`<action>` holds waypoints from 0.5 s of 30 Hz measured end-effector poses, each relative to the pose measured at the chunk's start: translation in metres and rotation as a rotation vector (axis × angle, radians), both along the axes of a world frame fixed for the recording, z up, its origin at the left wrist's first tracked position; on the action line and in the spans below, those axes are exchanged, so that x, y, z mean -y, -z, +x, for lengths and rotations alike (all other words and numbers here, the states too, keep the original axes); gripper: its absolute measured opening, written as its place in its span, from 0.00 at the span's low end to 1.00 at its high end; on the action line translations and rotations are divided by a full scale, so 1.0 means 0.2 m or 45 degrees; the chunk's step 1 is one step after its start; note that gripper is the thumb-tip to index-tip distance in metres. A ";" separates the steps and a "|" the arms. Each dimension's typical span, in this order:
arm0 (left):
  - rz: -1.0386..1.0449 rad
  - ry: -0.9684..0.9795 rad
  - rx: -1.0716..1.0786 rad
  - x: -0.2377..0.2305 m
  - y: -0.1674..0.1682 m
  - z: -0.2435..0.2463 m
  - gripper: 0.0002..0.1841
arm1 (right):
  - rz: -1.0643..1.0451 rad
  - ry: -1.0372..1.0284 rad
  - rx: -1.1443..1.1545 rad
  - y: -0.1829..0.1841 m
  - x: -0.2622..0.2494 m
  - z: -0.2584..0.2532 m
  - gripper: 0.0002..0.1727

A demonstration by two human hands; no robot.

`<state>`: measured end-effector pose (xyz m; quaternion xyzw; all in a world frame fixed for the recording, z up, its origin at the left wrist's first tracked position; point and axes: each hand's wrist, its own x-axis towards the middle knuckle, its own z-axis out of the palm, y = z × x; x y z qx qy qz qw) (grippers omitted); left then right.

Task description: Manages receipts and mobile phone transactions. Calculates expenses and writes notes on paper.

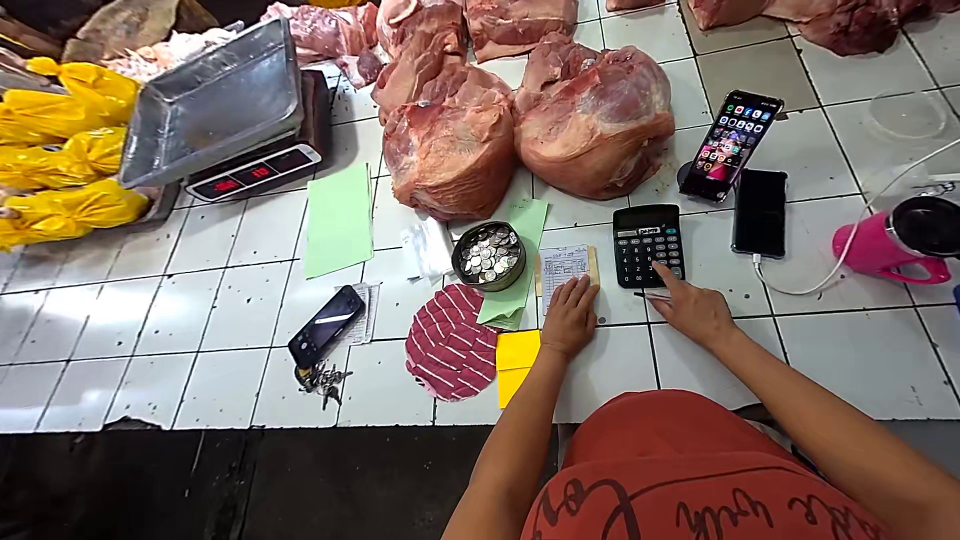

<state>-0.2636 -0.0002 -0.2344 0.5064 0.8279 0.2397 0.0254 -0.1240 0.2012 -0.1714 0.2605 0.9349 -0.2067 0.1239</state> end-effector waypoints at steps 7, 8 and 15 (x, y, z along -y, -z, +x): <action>-0.017 -0.002 0.014 0.00 0.00 0.00 0.23 | -0.021 0.096 0.123 -0.06 -0.05 -0.19 0.40; -0.011 -0.001 0.010 0.01 0.00 0.00 0.23 | -0.027 0.083 0.107 -0.06 -0.04 -0.19 0.39; 0.018 0.035 -0.020 0.01 0.01 -0.01 0.22 | -0.120 -0.257 0.171 -0.02 0.11 -0.11 0.35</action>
